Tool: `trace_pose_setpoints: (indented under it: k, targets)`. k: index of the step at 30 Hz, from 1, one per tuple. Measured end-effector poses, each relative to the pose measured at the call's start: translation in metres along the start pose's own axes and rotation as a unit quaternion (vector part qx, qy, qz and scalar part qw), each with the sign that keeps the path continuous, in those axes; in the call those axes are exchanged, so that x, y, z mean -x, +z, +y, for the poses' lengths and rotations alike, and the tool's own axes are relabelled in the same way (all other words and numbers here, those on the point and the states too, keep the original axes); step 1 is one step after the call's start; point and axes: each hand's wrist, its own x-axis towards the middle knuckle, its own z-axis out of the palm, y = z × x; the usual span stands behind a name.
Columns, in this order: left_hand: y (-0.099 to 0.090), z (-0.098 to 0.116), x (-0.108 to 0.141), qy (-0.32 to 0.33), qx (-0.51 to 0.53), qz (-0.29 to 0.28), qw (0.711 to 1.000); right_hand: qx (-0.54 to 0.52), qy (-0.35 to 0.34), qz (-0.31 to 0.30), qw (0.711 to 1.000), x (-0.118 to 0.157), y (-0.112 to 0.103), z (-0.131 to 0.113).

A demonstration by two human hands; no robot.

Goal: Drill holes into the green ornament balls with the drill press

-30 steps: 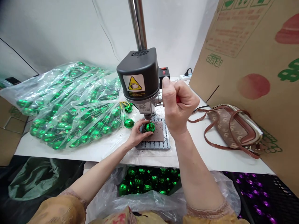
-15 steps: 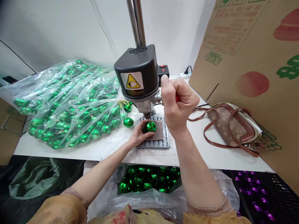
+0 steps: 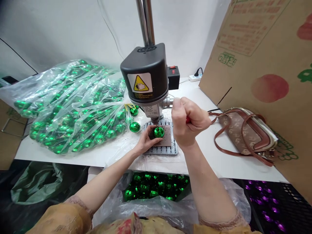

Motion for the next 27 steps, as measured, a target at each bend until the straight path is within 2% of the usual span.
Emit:
trace_pose_setpoints:
  k: [8,13,16,18,21,23,27]
  targets:
    - [0.000,0.004,0.001,0.011,-0.010,0.002,1.000,0.036,-0.055,0.017,0.998,0.012,-0.007,0.009]
    - [0.000,0.005,0.001,0.012,0.003,-0.001,1.000,0.010,-0.120,-0.024,0.992,0.024,-0.015,0.017]
    - [0.000,0.003,0.002,0.008,0.006,0.002,1.000,0.006,-0.137,-0.020,0.990,0.026,-0.014,0.016]
    - [0.001,0.002,0.002,0.007,0.001,0.008,1.000,0.015,-0.104,0.009,0.994,0.020,-0.008,0.011]
    - [0.003,0.005,0.001,0.004,0.002,0.018,1.000,0.062,0.015,0.043,0.997,-0.001,0.005,-0.001]
    - [0.005,0.010,0.001,0.001,-0.002,0.032,0.999,0.089,0.079,0.032,0.992,-0.017,0.013,-0.007]
    - [0.002,0.031,0.015,0.024,-0.102,0.104,0.989,0.088,0.110,-0.012,0.990,-0.037,0.019,-0.010]
